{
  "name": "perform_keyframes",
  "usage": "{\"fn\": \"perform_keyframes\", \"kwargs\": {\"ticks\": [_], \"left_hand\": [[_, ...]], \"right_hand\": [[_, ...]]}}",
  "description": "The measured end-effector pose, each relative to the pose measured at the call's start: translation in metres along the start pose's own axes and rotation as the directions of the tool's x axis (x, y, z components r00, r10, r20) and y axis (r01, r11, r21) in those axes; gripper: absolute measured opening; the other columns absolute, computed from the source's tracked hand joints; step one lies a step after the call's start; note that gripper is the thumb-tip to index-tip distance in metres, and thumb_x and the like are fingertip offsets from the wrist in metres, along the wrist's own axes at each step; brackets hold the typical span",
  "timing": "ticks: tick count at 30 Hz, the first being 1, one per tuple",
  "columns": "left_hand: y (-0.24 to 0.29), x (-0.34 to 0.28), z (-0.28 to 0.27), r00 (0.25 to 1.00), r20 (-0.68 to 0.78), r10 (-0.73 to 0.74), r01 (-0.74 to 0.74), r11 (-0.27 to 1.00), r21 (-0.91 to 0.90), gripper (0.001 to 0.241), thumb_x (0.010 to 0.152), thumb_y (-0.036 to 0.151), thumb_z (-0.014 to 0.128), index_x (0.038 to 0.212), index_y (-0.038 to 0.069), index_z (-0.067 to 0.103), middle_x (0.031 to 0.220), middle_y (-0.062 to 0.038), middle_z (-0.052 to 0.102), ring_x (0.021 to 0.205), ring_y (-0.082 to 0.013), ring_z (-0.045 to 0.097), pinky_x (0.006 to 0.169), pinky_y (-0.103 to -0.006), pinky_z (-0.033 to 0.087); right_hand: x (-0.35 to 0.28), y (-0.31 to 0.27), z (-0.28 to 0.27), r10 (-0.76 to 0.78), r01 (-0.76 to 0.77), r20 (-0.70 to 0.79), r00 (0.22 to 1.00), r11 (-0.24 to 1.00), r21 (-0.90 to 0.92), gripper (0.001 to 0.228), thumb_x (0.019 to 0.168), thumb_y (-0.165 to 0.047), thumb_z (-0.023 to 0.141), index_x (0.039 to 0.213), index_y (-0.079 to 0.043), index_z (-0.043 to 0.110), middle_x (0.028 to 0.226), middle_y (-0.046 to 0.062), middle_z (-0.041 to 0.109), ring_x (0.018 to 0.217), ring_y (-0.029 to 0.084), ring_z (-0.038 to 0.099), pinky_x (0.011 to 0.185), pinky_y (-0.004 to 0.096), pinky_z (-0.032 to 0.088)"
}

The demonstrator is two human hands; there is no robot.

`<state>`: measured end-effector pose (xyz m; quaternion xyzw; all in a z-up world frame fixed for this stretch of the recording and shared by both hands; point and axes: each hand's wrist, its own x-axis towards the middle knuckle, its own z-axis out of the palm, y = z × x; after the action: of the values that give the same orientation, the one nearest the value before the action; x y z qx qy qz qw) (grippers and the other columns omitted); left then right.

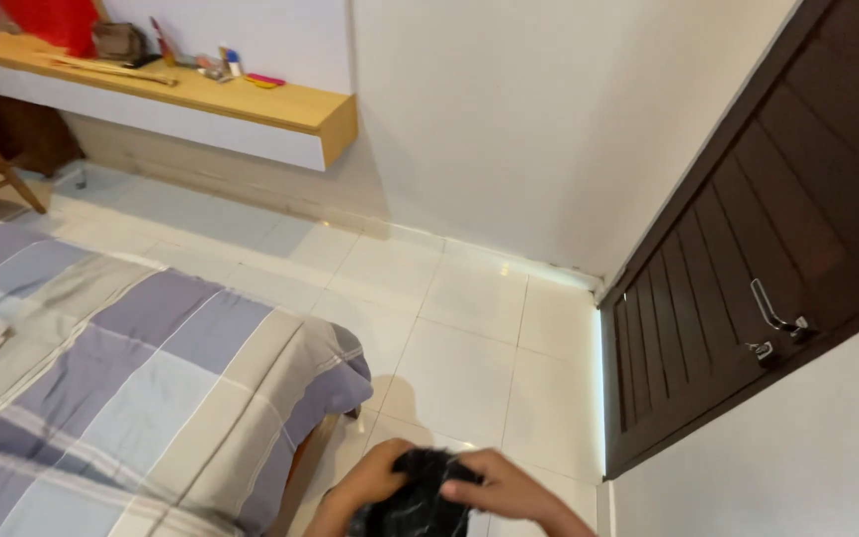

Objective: The person wipes a wooden shelf with a cloth, moves several small items including bottles and a comb, then wipes a water dispenser. The person also picks up a broom and places it on a chair.

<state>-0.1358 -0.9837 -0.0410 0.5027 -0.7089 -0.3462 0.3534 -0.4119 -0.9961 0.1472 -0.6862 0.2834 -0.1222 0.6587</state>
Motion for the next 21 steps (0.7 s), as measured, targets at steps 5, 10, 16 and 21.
{"fn": "perform_keyframes", "kwargs": {"ticks": [5,10,16,21], "left_hand": [[-0.004,0.119,-0.012,0.972,-0.160,-0.171,0.144,0.975,-0.169,0.040,0.079,0.001,0.061,0.118,0.001,0.068,0.103,-0.017,0.075,0.099,-0.0292,0.072,0.088,-0.0351,0.056],[0.006,0.222,-0.043,0.901,-0.324,-0.289,0.108,0.872,-0.478,0.049,0.082,-0.006,0.049,0.128,0.004,0.062,0.103,-0.011,0.074,0.095,-0.0199,0.070,0.084,-0.0308,0.055],[-0.070,0.346,-0.080,0.779,-0.389,-0.491,0.217,0.795,-0.567,0.062,0.080,-0.008,0.041,0.138,0.009,0.057,0.098,-0.013,0.069,0.084,-0.0206,0.065,0.074,-0.0317,0.054],[-0.050,0.430,-0.115,0.680,-0.448,-0.580,0.220,0.744,-0.631,0.059,0.082,-0.007,0.040,0.136,0.006,0.056,0.098,-0.011,0.069,0.080,-0.0212,0.064,0.067,-0.0332,0.053]], "right_hand": [[0.066,0.064,-0.133,0.208,-0.158,-0.463,0.862,0.977,0.145,0.036,0.092,-0.034,0.071,0.100,0.001,0.078,0.078,0.004,0.070,0.076,0.014,0.062,0.071,0.031,0.052],[0.159,0.167,-0.246,0.268,-0.231,-0.747,0.609,0.960,0.157,0.035,0.090,-0.027,0.071,0.115,-0.003,0.071,0.110,0.005,0.072,0.109,0.013,0.064,0.089,0.032,0.055],[0.309,0.165,-0.327,0.304,-0.238,-0.530,0.792,0.952,0.191,0.057,0.089,-0.044,0.068,0.134,-0.009,0.063,0.134,0.013,0.067,0.128,0.029,0.058,0.104,0.051,0.048],[0.414,0.069,-0.362,0.580,-0.497,0.028,0.814,0.671,0.549,0.080,0.092,-0.060,0.053,0.159,-0.023,0.029,0.157,0.008,0.040,0.142,0.039,0.048,0.112,0.067,0.046]]}}
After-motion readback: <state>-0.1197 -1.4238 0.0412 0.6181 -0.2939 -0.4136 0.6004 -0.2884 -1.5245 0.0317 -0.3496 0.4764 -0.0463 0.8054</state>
